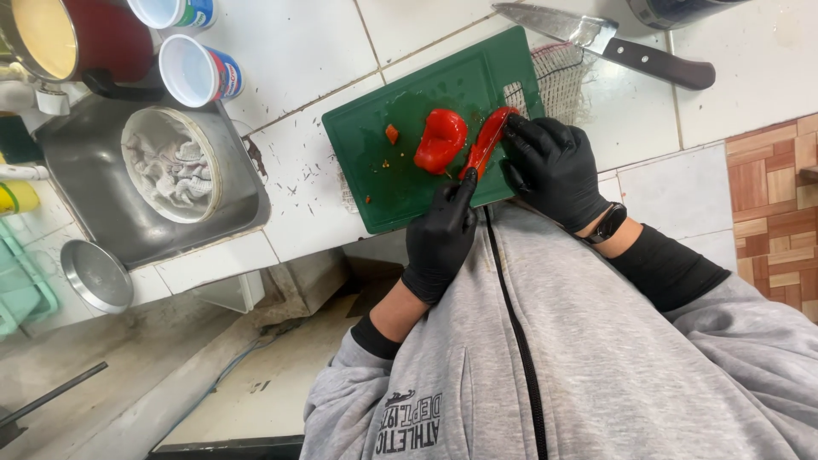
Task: Slice roasted red peppers on a cutting board using a knife and scissors.
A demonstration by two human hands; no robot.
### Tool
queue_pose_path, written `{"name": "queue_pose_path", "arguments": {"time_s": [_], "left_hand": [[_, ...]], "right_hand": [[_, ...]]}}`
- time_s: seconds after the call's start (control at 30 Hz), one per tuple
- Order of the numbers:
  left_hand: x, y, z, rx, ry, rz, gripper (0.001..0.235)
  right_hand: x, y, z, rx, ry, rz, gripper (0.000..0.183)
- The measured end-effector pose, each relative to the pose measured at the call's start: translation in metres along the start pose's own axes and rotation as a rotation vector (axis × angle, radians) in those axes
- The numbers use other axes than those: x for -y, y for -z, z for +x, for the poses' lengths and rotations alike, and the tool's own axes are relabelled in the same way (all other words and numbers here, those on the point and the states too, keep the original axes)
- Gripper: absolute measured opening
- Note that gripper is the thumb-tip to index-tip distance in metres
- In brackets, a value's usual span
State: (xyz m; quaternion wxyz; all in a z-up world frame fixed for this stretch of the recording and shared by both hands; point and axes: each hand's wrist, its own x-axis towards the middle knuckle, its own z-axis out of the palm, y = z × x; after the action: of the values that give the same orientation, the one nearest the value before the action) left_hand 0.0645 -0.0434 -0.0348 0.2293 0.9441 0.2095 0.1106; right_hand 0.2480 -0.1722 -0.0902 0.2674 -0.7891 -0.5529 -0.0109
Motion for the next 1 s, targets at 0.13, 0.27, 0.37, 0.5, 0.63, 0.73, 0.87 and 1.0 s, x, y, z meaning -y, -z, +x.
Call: {"name": "queue_pose_path", "arguments": {"time_s": [0.13,0.27,0.37,0.5,0.63,0.73,0.87,1.0], "left_hand": [[-0.001,0.000,0.001,0.018,0.004,0.003,0.057],[-0.002,-0.004,0.001,-0.002,-0.037,0.077,0.060],[-0.005,-0.003,0.006,-0.002,-0.051,0.108,0.061],[-0.009,-0.001,0.008,-0.004,-0.038,0.044,0.061],[-0.009,-0.005,0.009,0.078,0.007,0.059,0.059],[-0.009,-0.011,0.008,0.036,-0.005,0.070,0.056],[-0.012,-0.012,0.011,-0.003,-0.025,0.065,0.058],[-0.017,-0.009,0.023,0.125,0.022,0.163,0.060]], "right_hand": [[0.002,0.004,0.004,0.010,-0.005,-0.007,0.049],[0.002,0.003,0.006,0.029,0.002,-0.041,0.048],[0.003,0.003,0.007,0.020,0.003,-0.063,0.046],[0.003,0.003,0.009,0.017,0.012,-0.090,0.044],[0.003,0.005,0.011,0.043,0.004,-0.076,0.043],[0.002,0.003,0.011,0.039,0.010,-0.072,0.043],[0.002,0.001,0.012,0.028,0.018,-0.101,0.043],[0.003,0.003,0.014,0.032,0.014,-0.095,0.042]]}}
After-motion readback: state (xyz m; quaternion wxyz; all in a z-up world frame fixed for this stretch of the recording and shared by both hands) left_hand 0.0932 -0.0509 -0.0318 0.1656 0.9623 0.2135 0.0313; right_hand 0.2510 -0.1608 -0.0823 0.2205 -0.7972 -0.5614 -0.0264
